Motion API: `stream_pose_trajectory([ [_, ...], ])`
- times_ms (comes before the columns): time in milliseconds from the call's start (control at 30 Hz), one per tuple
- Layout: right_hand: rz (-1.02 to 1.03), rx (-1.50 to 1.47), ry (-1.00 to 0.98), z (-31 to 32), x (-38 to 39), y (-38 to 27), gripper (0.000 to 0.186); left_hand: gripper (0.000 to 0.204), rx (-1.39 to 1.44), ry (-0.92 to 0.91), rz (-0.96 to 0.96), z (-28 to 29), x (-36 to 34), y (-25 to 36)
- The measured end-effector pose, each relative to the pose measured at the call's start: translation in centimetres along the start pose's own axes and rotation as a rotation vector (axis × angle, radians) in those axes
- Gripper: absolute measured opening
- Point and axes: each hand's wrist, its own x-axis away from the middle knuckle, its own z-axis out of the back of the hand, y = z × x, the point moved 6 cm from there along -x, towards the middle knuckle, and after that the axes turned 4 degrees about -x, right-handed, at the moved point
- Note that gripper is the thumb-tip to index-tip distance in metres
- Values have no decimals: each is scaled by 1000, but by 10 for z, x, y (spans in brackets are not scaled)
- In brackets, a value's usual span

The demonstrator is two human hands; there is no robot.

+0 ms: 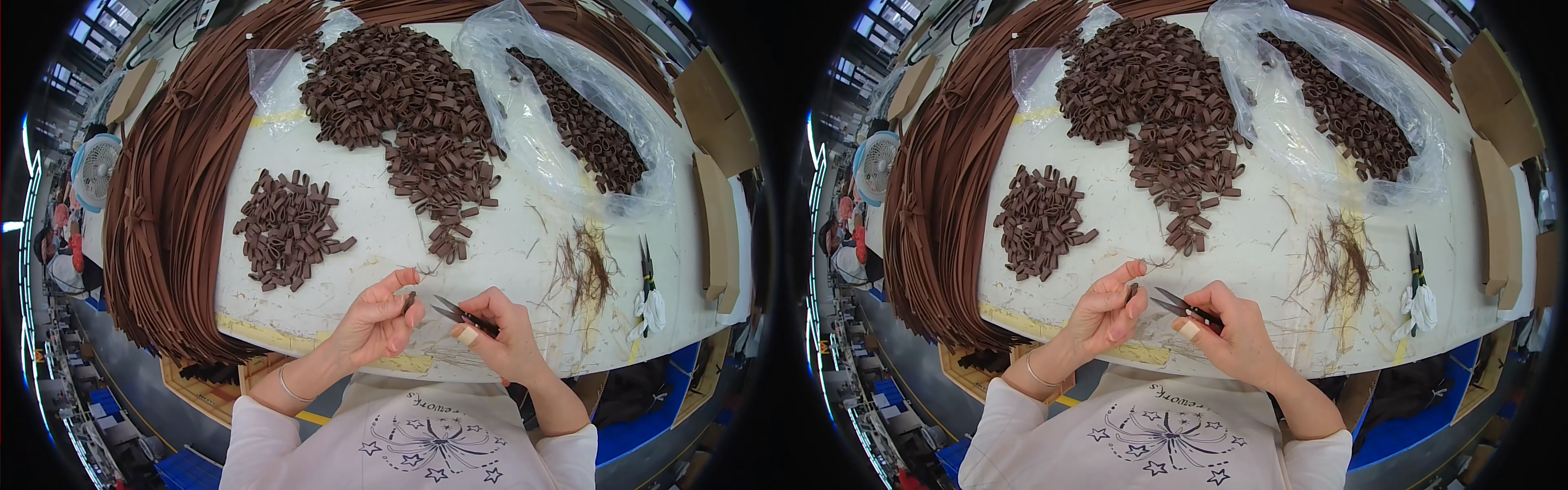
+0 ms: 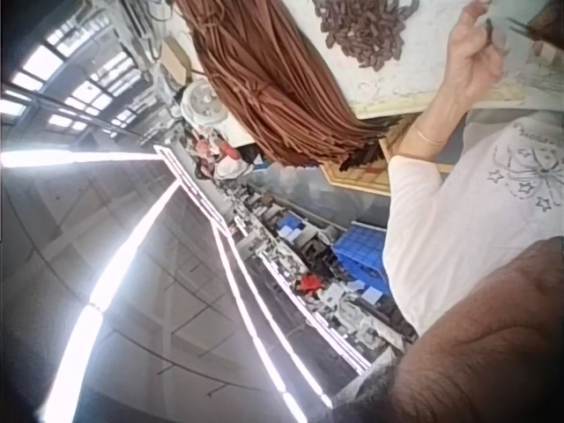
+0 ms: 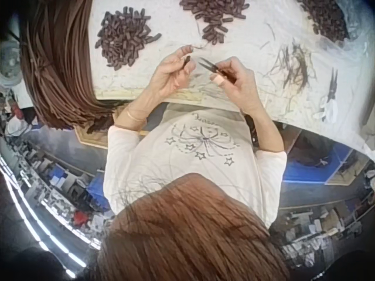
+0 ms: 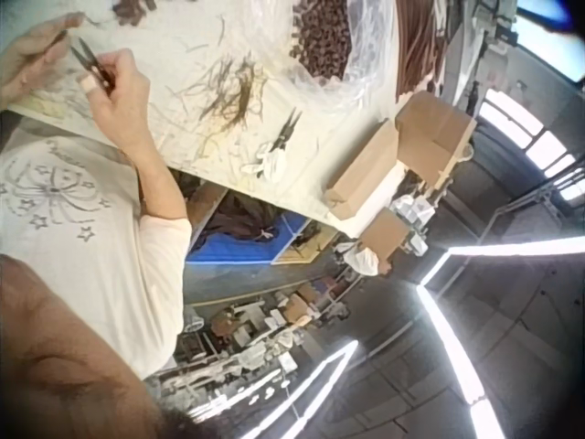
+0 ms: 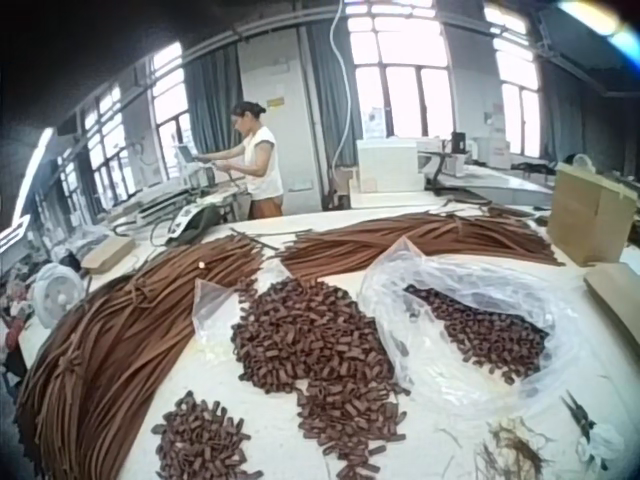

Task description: The person uses pliers to trim small brown leather pieces on a white workbench. They repeatedly pick up individual pieces, hold them with the pliers, and trim the ends, dropping the finished pieces into a growing pile. The workspace contains large bundles of leather strips and plastic bags of pre-cut pieces.

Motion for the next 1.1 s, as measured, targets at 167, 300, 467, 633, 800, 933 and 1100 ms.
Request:
stream_pose_trajectory([
  [167,54,153,-19,-3,-2,-9,24,24,175,-48,-25,-10,1,-8],
  [300,88,17,38,-2,-5,-6,26,20,7,2,-55,-8,-2,-10],
  [467,91,9,53,-1,-6,-8,28,17,-74,57,-96,-1,-6,-9],
  [633,327,516,145,-1,2,-24,26,14,-144,90,-159,0,-6,-5],
  [800,475,893,178,-10,3,-47,27,12,-389,225,-280,1,-5,0],
  [933,487,1010,165,-15,-1,-50,29,15,-560,296,-356,0,-3,3],
  [1100,492,1070,105,-21,-3,-53,34,18,-721,356,-416,1,-1,5],
])
